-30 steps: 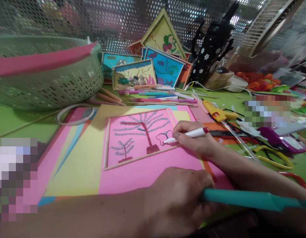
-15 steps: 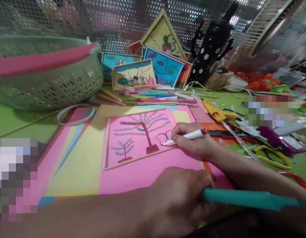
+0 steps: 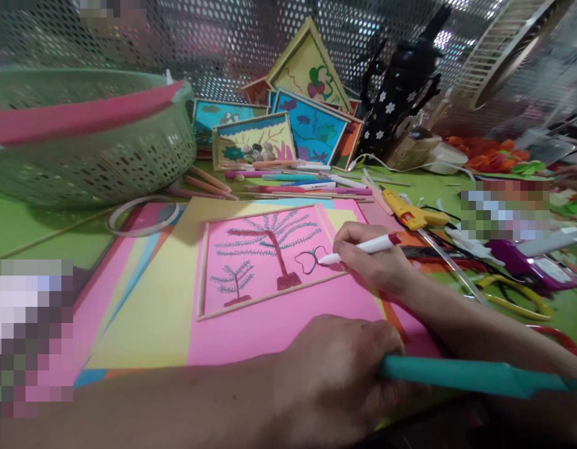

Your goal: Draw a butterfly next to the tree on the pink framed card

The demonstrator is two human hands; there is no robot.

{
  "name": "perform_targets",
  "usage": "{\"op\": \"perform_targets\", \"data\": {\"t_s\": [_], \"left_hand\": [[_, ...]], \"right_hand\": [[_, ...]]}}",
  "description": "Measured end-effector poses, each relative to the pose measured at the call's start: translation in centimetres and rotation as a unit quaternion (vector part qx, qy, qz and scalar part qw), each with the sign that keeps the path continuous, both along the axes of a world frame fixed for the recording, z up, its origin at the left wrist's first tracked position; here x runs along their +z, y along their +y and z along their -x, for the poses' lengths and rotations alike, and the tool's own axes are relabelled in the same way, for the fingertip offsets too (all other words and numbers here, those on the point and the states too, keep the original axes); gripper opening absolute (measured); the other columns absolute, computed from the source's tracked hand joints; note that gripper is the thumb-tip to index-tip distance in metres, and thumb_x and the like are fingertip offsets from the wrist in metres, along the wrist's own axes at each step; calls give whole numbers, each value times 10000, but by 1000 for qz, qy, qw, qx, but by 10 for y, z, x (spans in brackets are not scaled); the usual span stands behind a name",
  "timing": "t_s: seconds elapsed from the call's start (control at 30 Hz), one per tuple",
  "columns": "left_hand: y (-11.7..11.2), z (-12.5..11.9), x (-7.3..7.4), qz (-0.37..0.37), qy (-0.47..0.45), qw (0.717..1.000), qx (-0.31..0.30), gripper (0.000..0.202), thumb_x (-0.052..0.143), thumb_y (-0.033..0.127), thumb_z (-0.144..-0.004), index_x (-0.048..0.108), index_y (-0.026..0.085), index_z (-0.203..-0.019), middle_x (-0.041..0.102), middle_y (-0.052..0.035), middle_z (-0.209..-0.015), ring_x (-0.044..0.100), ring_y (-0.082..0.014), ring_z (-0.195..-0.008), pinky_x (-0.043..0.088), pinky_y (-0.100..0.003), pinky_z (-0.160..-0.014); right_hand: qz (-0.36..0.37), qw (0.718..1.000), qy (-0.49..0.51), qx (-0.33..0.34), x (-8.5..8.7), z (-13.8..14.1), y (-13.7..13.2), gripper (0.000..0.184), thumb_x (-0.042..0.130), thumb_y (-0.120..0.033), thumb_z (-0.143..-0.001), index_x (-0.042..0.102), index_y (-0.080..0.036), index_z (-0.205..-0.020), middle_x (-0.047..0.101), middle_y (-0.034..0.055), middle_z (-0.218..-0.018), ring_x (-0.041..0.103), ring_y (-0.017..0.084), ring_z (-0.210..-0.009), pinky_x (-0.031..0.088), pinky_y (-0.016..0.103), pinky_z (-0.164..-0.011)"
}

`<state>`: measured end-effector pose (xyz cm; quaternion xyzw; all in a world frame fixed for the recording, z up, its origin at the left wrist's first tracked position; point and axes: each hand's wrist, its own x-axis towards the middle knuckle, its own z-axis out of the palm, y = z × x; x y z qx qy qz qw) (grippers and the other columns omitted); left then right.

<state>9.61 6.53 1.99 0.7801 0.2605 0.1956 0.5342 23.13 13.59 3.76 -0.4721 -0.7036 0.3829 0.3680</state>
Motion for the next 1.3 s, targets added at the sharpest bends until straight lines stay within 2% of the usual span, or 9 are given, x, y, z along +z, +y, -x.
{"op": "perform_targets", "data": {"t_s": [0.17,0.43,0.8,0.97,1.17,1.3], "left_hand": [[0,0,1,0,6,1000,3,230,548,321,-893,438,192,-738,491,48,-672,379,-90,-559,252,-200,-523],[0,-1,0,-1,4,1000,10,221,552,305,-890,445,192,-734,498,48,-670,382,-87,-556,257,-200,-524],[-1,-1,-1,-6,-7,1000,15,232,549,317,-895,446,191,-731,505,45,-667,387,-88,-556,255,-202,-519],[-1,-1,0,-3,4,1000,9,245,547,333,-898,439,192,-729,496,47,-662,379,-88,-549,251,-204,-513],[0,-1,1,-2,6,1000,5,239,548,327,-900,437,192,-737,508,43,-678,390,-90,-559,257,-205,-523],[0,-1,1,-1,10,1000,10,250,567,330,-894,443,190,-727,504,44,-670,380,-89,-553,253,-205,-518]], "right_hand": [[5,1000,4,-7,-1,0,1,141,485,-266,-639,473,-211,-509,441,-45,-470,351,75,-446,289,226,-417],[13,1000,-5,-10,-3,-1,2,152,502,-293,-665,485,-212,-538,441,-50,-461,366,83,-445,342,240,-442],[0,1000,-26,-7,-4,-2,3,161,494,-298,-668,485,-209,-534,451,-39,-467,383,87,-466,305,235,-440],[-4,999,-33,-11,0,-3,2,173,477,-270,-646,440,-212,-487,448,-30,-462,373,84,-457,283,231,-420],[15,999,15,-45,0,-7,2,197,510,-303,-664,434,-225,-501,434,-35,-461,440,111,-441,373,254,-408],[3,998,26,-52,-3,-8,3,202,525,-309,-694,453,-223,-526,426,-44,-466,443,108,-449,377,248,-420]]}}
